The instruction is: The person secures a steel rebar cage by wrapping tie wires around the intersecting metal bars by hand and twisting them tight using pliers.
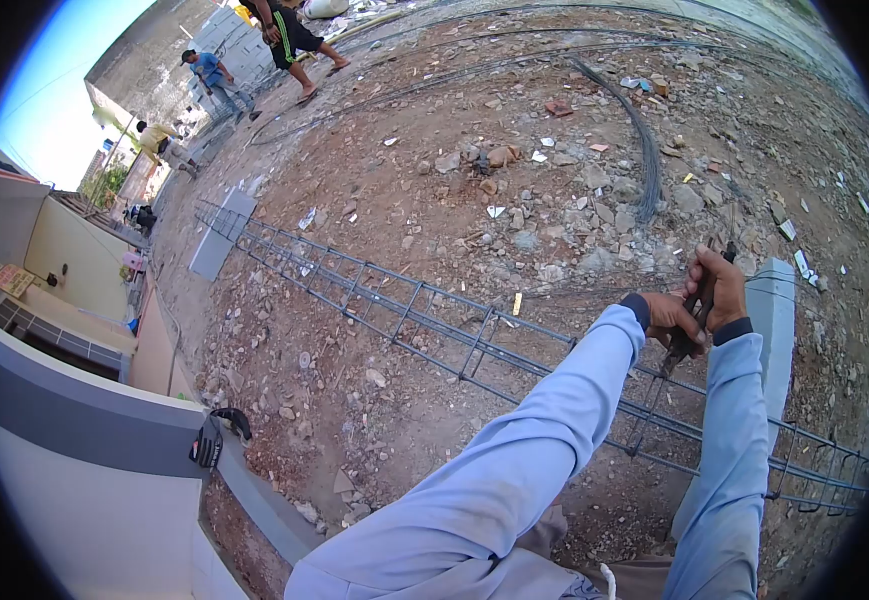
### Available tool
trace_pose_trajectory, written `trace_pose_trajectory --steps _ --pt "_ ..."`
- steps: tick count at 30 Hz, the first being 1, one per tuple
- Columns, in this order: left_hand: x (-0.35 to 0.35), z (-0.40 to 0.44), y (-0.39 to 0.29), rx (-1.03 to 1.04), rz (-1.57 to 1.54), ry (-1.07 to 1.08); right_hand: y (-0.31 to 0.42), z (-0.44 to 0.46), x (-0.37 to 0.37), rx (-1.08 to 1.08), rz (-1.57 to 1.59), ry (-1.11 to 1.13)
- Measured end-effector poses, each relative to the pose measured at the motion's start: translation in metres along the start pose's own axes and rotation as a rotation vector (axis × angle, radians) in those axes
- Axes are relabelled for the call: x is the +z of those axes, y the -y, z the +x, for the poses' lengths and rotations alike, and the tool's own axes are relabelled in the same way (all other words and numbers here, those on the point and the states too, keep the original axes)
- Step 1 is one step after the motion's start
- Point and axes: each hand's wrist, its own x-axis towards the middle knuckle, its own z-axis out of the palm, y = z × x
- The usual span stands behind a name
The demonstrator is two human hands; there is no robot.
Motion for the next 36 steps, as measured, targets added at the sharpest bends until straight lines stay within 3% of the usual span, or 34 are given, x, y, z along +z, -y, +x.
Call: trace_pose_trajectory --steps 4,7,10,12,13,16,20,23,26,29,30,33,36 --pt "0.006 -0.009 -0.005 0.001 0.123 -0.035 -0.004 0.004 0.000 -0.059 -0.118 -0.076" --pt "0.015 -0.015 -0.012 0.025 0.259 -0.190 -0.005 0.007 0.003 -0.108 -0.156 -0.252" --pt "0.016 -0.011 -0.015 0.009 0.360 -0.272 -0.023 0.039 -0.015 -0.234 -0.511 -0.707" --pt "0.023 -0.016 -0.017 0.001 0.468 -0.350 -0.021 0.033 -0.008 -0.267 -0.704 -0.842" --pt "0.026 -0.014 -0.014 0.137 0.630 -0.421 -0.018 0.027 0.000 -0.276 -0.799 -0.916" --pt "-0.004 0.031 0.040 0.592 0.997 -0.724 -0.008 0.000 0.038 -0.239 -0.949 -0.899" --pt "0.027 0.010 0.030 0.406 0.807 -0.903 -0.013 -0.001 0.039 -0.275 -0.923 -0.907" --pt "0.044 -0.012 0.011 0.328 0.905 -0.828 -0.013 -0.008 0.042 -0.304 -0.933 -0.900" --pt "0.016 0.014 0.024 0.550 0.854 -0.693 -0.016 -0.009 0.048 -0.324 -1.060 -0.965" --pt "-0.012 0.029 0.026 0.587 0.862 -0.398 -0.020 -0.019 0.039 -0.409 -1.115 -0.803" --pt "0.001 0.011 0.013 0.416 0.532 -0.325 -0.007 -0.036 0.046 -0.346 -1.032 -0.671" --pt "-0.011 0.015 0.015 0.338 0.224 -0.071 0.001 -0.030 0.006 -0.122 -0.561 -0.189" --pt "0.005 0.002 0.003 0.234 0.147 0.016 0.010 -0.030 -0.011 -0.002 -0.233 0.098"
